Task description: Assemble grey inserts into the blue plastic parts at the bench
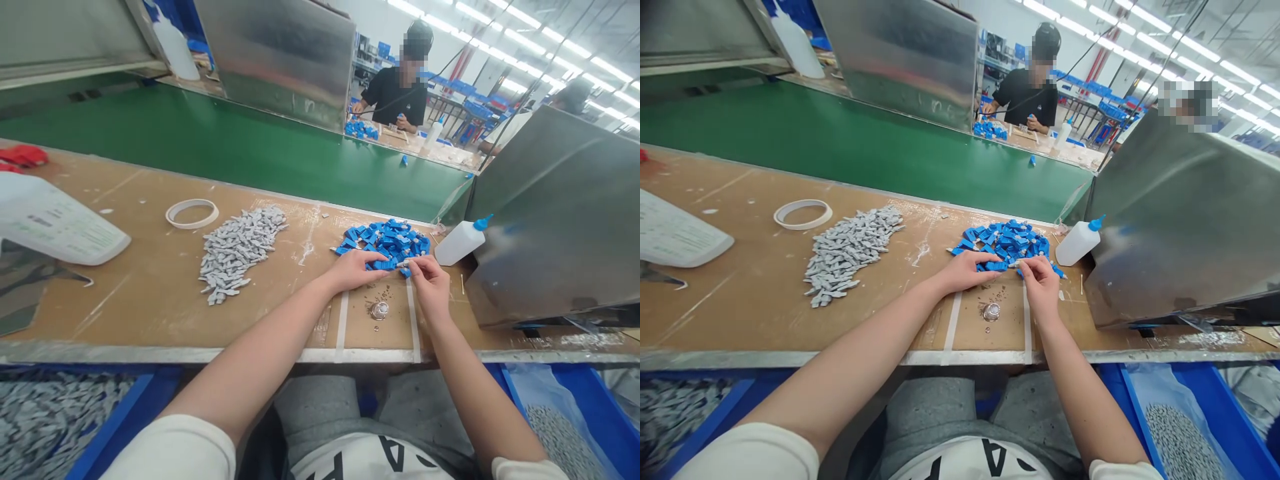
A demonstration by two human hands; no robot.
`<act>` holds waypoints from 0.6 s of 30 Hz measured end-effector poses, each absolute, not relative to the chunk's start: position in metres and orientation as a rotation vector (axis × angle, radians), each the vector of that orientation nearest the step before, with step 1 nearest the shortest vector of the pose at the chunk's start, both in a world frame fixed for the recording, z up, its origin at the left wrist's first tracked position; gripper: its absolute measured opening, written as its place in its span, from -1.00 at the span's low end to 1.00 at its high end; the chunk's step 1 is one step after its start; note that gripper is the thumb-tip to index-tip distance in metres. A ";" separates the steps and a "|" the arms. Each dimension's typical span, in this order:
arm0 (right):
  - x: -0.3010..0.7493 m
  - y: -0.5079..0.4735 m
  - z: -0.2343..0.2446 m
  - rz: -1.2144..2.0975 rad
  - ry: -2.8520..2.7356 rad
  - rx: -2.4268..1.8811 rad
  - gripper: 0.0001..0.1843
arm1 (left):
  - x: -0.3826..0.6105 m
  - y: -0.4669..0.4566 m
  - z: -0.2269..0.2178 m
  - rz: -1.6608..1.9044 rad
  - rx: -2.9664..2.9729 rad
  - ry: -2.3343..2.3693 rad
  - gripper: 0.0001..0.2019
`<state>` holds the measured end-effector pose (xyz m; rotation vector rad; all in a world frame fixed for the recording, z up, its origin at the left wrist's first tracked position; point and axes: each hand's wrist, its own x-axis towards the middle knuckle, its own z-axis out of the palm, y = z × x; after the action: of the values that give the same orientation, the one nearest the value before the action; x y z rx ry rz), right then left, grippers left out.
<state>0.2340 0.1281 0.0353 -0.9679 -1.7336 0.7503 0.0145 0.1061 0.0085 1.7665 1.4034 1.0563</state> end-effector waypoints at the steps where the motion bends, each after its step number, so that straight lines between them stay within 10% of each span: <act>1: 0.234 0.130 0.034 0.738 -1.750 -0.964 -0.77 | 0.015 0.106 0.008 1.051 1.766 1.409 -0.57; 18: 0.253 0.154 0.082 0.032 -2.858 -0.869 -0.66 | 0.011 0.104 0.019 1.142 1.763 1.196 -0.60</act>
<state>0.2529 0.1537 0.0818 -0.8688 -2.8577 0.0322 0.0106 0.1038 0.0192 1.7632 1.1963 1.1415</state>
